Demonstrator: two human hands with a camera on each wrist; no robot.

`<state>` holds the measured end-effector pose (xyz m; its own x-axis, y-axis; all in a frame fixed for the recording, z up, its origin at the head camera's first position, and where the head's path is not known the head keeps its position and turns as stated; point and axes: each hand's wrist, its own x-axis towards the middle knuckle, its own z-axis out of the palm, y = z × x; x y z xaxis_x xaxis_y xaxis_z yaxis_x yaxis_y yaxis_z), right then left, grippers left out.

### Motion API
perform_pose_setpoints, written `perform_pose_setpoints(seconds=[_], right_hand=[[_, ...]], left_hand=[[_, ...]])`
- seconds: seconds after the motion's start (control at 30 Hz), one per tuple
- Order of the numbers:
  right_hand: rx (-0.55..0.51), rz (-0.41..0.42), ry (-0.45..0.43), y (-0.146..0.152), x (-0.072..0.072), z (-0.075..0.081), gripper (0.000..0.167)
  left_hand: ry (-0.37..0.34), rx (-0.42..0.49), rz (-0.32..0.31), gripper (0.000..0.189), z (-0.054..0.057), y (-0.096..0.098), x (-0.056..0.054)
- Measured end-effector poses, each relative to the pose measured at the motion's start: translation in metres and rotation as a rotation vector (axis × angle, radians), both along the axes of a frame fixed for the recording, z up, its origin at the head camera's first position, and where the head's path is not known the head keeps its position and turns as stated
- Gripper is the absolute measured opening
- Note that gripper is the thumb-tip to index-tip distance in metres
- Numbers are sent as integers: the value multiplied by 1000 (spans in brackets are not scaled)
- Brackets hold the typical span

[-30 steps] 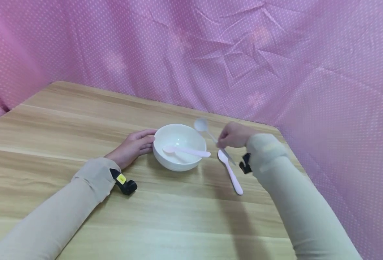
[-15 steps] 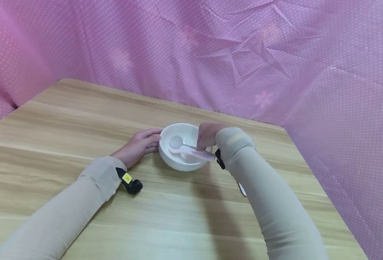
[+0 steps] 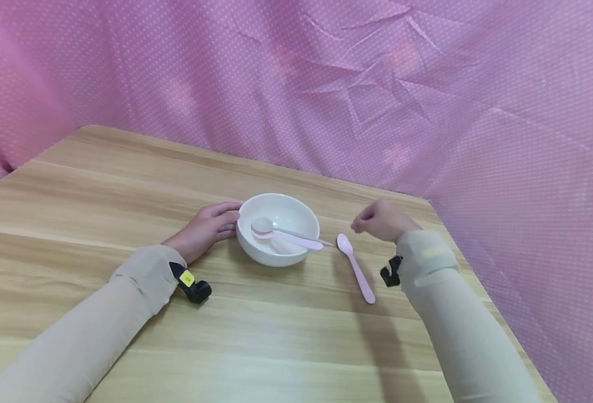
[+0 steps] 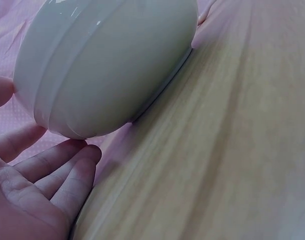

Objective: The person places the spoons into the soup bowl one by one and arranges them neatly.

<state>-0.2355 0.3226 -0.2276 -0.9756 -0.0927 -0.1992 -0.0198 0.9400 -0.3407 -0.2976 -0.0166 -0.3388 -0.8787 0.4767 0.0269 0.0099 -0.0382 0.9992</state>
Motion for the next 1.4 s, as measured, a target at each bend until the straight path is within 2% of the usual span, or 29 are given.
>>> perform_pose_setpoints(seconds=[0.2, 0.33, 0.47, 0.6, 0.67, 0.73, 0.87, 0.97, 1.03, 1.2, 1.4], right_hand=[[37, 16, -94, 11, 9, -42, 20], [47, 1, -132, 12, 12, -63, 16], [8, -60, -141, 14, 14, -72, 19], [-45, -101, -149, 15, 15, -73, 20], [-76, -93, -137, 17, 15, -69, 20], [-127, -88, -124, 16, 14, -59, 21], [-154, -66, -90, 6, 7, -20, 27], [-66, 14, -56, -12, -1, 7, 27], [15, 90, -48, -26, -6, 17, 24], [111, 254, -87, -68, -16, 20, 17], [203, 318, -103, -107, -21, 12, 15]], left_hand=[[-9, 2, 17, 45, -1, -7, -1], [-6, -3, 17, 46, -1, -11, 0], [-9, 3, 15, 47, 0, -11, 0], [-12, 8, 22, 47, 1, -11, 1], [-11, 9, 22, 46, 1, -10, 2], [-5, 11, 18, 46, 1, -9, 2], [12, 16, 15, 47, 2, -9, 1], [19, 17, 17, 46, 4, -9, 0], [20, 17, 19, 46, 5, -8, 1], [8, 19, 37, 45, 3, -3, 2], [-3, 48, 34, 43, 1, 5, 3]])
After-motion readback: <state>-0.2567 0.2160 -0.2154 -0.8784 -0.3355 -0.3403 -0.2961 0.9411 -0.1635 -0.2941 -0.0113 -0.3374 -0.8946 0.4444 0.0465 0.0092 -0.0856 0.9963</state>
